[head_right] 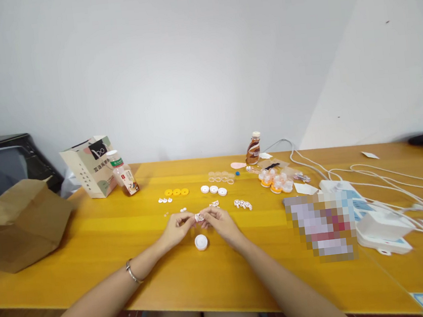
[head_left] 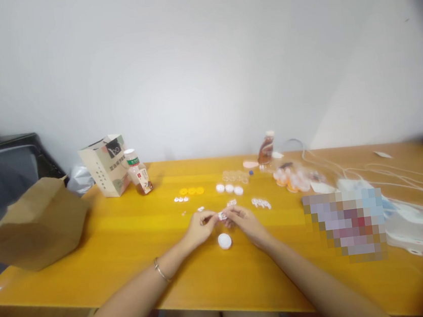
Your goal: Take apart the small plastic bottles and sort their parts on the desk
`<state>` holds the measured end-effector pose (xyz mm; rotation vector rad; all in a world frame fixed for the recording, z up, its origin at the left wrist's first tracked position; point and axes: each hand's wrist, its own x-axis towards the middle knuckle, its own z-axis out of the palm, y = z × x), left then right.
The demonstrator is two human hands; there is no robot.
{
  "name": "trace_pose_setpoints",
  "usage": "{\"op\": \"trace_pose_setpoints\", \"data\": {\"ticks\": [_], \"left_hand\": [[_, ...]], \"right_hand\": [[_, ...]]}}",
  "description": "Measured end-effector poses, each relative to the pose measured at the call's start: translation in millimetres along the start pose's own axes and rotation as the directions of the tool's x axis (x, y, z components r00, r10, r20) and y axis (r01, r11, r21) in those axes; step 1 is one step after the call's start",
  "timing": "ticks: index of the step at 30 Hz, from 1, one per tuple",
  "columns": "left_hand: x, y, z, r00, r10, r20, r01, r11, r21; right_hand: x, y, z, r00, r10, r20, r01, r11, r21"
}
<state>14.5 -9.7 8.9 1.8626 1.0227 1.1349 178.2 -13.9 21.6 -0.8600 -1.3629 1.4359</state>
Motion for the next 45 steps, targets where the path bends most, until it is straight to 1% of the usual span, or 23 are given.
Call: {"op": "trace_pose_setpoints", "data": {"ticks": [3,6,9,12,15,17,18,22,24,25,27,31,35,37,41,45], "left_hand": [[-1,4,-1,1.000,0.005,0.004,-0.005,1.000,0.005],[-2,6,-2,1.000,0.009,0.005,-0.009,1.000,0.013],[-3,8,-2,1.000,0.020,0.006,-0.020,0.999,0.029],[-3,8,0,0.999,0.027,-0.019,-0.026,0.998,0.058],[-4,10,1,0.998,0.040,-0.054,-0.036,0.996,0.080],[-4,11,0,0.995,0.063,-0.082,-0.055,0.993,0.104],[-4,12,0,0.993,0.075,-0.096,-0.063,0.991,0.116],[-5,12,-3,0.988,0.082,-0.130,-0.066,0.991,0.121],[-5,11,-4,0.989,0.073,-0.130,-0.058,0.991,0.117],[-5,10,-4,0.989,0.071,-0.130,-0.055,0.991,0.122],[-5,10,-3,0.989,0.071,-0.128,-0.054,0.989,0.136],[-5,11,-2,0.991,0.071,-0.118,-0.052,0.986,0.158],[-4,11,-1,0.994,0.048,-0.101,-0.030,0.985,0.172],[-4,10,-1,0.994,0.042,-0.096,-0.026,0.985,0.168],[-4,9,0,0.995,0.035,-0.096,-0.018,0.986,0.167],[-3,8,0,0.995,0.031,-0.091,-0.015,0.986,0.166]], "right_hand": [[-1,-1,0,0.999,0.032,0.006,-0.033,0.997,0.075],[-2,-3,0,1.000,0.022,0.020,-0.023,0.999,0.048],[-2,-5,2,0.999,-0.018,0.033,0.020,0.999,-0.048],[-2,-5,3,0.997,-0.079,0.000,0.078,0.984,-0.162],[-3,-6,3,0.981,-0.194,-0.023,0.173,0.918,-0.357],[-3,-7,0,0.962,-0.268,-0.059,0.213,0.863,-0.458],[-2,-8,-3,0.954,-0.286,-0.090,0.211,0.853,-0.478],[4,-12,-23,0.922,-0.285,-0.261,0.131,0.866,-0.483],[8,-12,-35,0.891,-0.312,-0.329,0.105,0.848,-0.519],[11,-11,-40,0.880,-0.331,-0.341,0.100,0.831,-0.548],[15,-5,-47,0.878,-0.360,-0.316,0.094,0.776,-0.624],[20,11,-49,0.903,-0.382,-0.199,0.101,0.637,-0.764],[24,24,-46,0.894,-0.427,-0.134,0.122,0.521,-0.845],[25,28,-45,0.891,-0.438,-0.120,0.117,0.477,-0.871],[27,32,-42,0.893,-0.435,-0.119,0.096,0.442,-0.892],[27,31,-40,0.897,-0.422,-0.133,0.084,0.457,-0.885]]}}
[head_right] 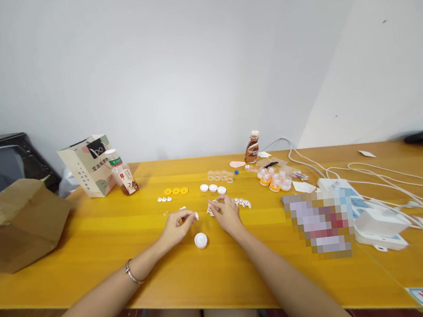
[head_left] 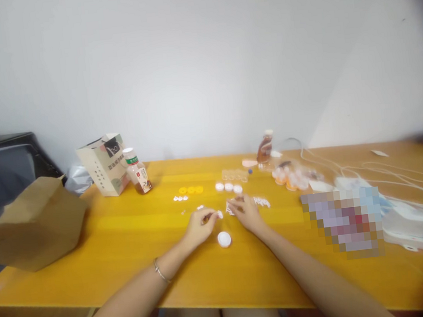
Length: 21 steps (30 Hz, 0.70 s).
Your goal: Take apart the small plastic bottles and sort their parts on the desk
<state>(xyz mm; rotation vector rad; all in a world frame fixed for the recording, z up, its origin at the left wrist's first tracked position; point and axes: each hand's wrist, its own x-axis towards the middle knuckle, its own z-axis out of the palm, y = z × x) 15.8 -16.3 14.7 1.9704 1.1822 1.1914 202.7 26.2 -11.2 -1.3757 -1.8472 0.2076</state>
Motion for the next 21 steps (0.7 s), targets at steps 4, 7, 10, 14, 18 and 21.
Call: {"op": "trace_pose_setpoints", "data": {"ticks": [4,7,10,14,18,21], "left_hand": [[0,0,0,1.000,-0.016,-0.001,0.016,1.000,-0.011],[0,0,0,0.999,-0.035,0.007,0.036,0.999,-0.033],[-1,0,1,0.999,-0.030,0.029,0.032,0.997,-0.063],[-3,-1,3,0.999,-0.019,0.033,0.021,0.998,-0.052],[0,1,-4,0.998,-0.013,-0.061,0.012,1.000,-0.023],[5,-2,-18,0.983,-0.038,-0.182,0.024,0.996,-0.081]], "right_hand": [[-3,-14,-12,0.998,-0.033,-0.047,0.039,0.992,0.118],[-10,-33,-23,0.986,-0.164,0.017,0.152,0.947,0.283],[-20,-51,-27,0.956,-0.282,0.082,0.229,0.891,0.391],[-25,-58,-23,0.958,-0.272,0.096,0.207,0.881,0.425],[-13,-41,-25,0.998,-0.061,0.032,0.040,0.892,0.450],[3,-16,-38,0.990,0.135,-0.030,-0.110,0.899,0.423]]}}
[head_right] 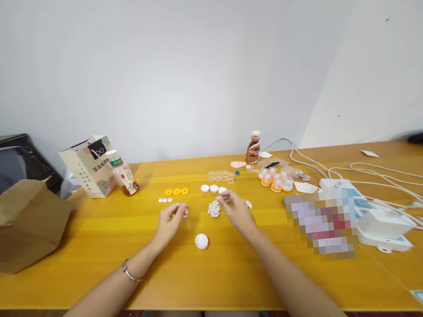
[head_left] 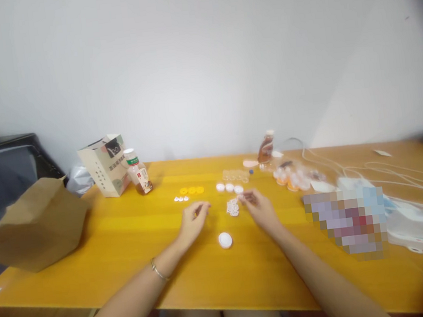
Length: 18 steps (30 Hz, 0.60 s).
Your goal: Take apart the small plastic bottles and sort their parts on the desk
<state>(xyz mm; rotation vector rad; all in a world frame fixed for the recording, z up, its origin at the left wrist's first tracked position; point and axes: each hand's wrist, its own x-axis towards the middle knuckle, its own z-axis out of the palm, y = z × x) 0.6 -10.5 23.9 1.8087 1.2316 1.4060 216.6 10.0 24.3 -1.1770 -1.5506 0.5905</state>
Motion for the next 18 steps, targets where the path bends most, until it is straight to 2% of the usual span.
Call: {"op": "trace_pose_setpoints", "data": {"ticks": [3,6,8,10,12,14,16,18], "left_hand": [[8,-5,-12,0.994,-0.021,-0.103,0.015,0.998,-0.060],[11,-9,-18,0.993,0.001,-0.120,-0.009,0.998,-0.065],[10,-8,-18,0.998,0.055,-0.009,-0.055,0.998,-0.038],[6,-2,-17,0.972,0.133,0.193,-0.139,0.990,0.018],[2,4,-17,0.896,0.192,0.400,-0.238,0.969,0.068],[-1,9,-17,0.817,0.206,0.538,-0.298,0.951,0.088],[-3,9,-18,0.766,0.188,0.615,-0.308,0.947,0.094],[-4,8,-18,0.735,0.169,0.657,-0.303,0.948,0.095]], "right_hand": [[18,15,-28,0.985,0.171,-0.040,-0.174,0.977,-0.123],[31,29,-53,0.968,0.238,-0.077,-0.248,0.951,-0.187],[36,38,-65,0.959,0.267,-0.089,-0.281,0.936,-0.213],[38,46,-73,0.947,0.309,-0.090,-0.322,0.918,-0.232],[38,53,-78,0.931,0.356,-0.078,-0.364,0.900,-0.239],[38,58,-81,0.917,0.394,-0.065,-0.398,0.884,-0.244],[37,61,-83,0.906,0.419,-0.057,-0.419,0.871,-0.257],[37,61,-84,0.901,0.431,-0.054,-0.428,0.860,-0.279]]}}
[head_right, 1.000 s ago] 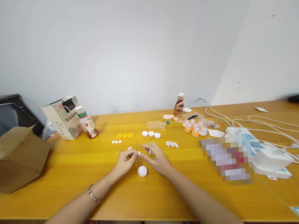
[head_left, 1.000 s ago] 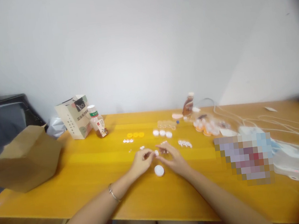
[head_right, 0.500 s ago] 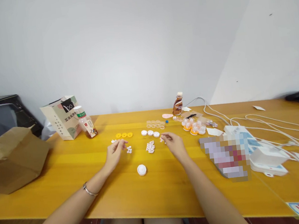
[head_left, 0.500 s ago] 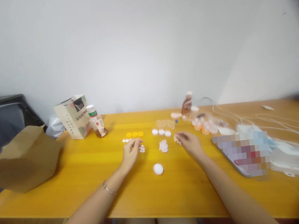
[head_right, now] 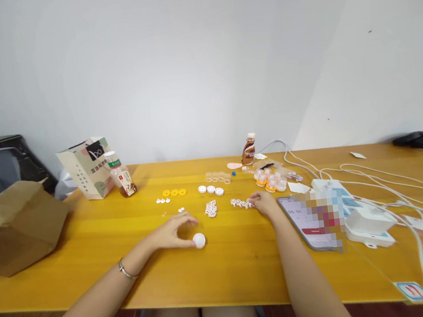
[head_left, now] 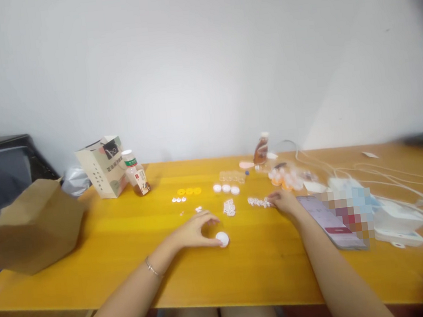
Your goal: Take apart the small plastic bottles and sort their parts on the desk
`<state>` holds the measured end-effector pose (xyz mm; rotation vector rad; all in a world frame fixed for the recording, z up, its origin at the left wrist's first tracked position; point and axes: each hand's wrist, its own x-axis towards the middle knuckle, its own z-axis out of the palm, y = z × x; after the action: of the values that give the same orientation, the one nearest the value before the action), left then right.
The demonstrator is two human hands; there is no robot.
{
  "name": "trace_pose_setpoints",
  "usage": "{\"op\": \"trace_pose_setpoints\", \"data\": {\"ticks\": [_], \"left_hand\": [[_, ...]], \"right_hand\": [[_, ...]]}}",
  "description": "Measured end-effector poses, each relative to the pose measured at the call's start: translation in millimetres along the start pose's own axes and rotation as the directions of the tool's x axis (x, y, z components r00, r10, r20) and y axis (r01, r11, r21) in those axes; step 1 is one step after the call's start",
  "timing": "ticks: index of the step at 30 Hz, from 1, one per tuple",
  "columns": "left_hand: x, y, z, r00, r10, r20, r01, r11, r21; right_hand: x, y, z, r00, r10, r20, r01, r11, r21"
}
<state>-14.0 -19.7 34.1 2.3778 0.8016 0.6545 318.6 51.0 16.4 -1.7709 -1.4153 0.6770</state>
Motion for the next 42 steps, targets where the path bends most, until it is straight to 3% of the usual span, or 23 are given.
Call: {"op": "trace_pose_setpoints", "data": {"ticks": [13,17,19,21,23,25,26,28,36,42], "left_hand": [[1,-1,9,0.994,0.066,0.089,-0.070,0.997,0.046],[1,-2,12,0.994,0.050,0.093,-0.054,0.998,0.043],[1,-2,13,0.995,0.047,0.092,-0.052,0.997,0.054],[2,-3,14,0.994,0.048,0.094,-0.055,0.996,0.066],[2,-4,14,0.994,0.049,0.093,-0.057,0.995,0.077],[2,-6,15,0.995,0.051,0.089,-0.059,0.995,0.083],[2,-7,15,0.995,0.051,0.088,-0.058,0.995,0.085],[3,-8,15,0.995,0.050,0.090,-0.057,0.995,0.081],[4,-9,17,0.996,0.039,0.080,-0.045,0.996,0.076],[5,-9,20,0.999,-0.013,0.030,0.010,0.993,0.115]], "right_hand": [[-3,-4,0,1.000,-0.026,-0.011,0.024,0.996,-0.090],[-16,-26,4,0.987,-0.105,-0.120,0.092,0.990,-0.111],[-32,-43,12,0.974,-0.204,-0.102,0.196,0.977,-0.089],[-53,-60,24,0.900,-0.426,0.089,0.428,0.903,-0.011],[-74,-73,37,0.747,-0.571,0.340,0.588,0.807,0.064],[-90,-79,48,0.600,-0.619,0.507,0.656,0.743,0.131],[-95,-80,52,0.549,-0.618,0.562,0.664,0.731,0.156],[-99,-78,57,0.498,-0.600,0.626,0.654,0.734,0.184],[-99,-72,64,0.514,-0.537,0.669,0.563,0.799,0.209],[-104,-73,67,0.532,-0.552,0.642,0.550,0.802,0.235]]}}
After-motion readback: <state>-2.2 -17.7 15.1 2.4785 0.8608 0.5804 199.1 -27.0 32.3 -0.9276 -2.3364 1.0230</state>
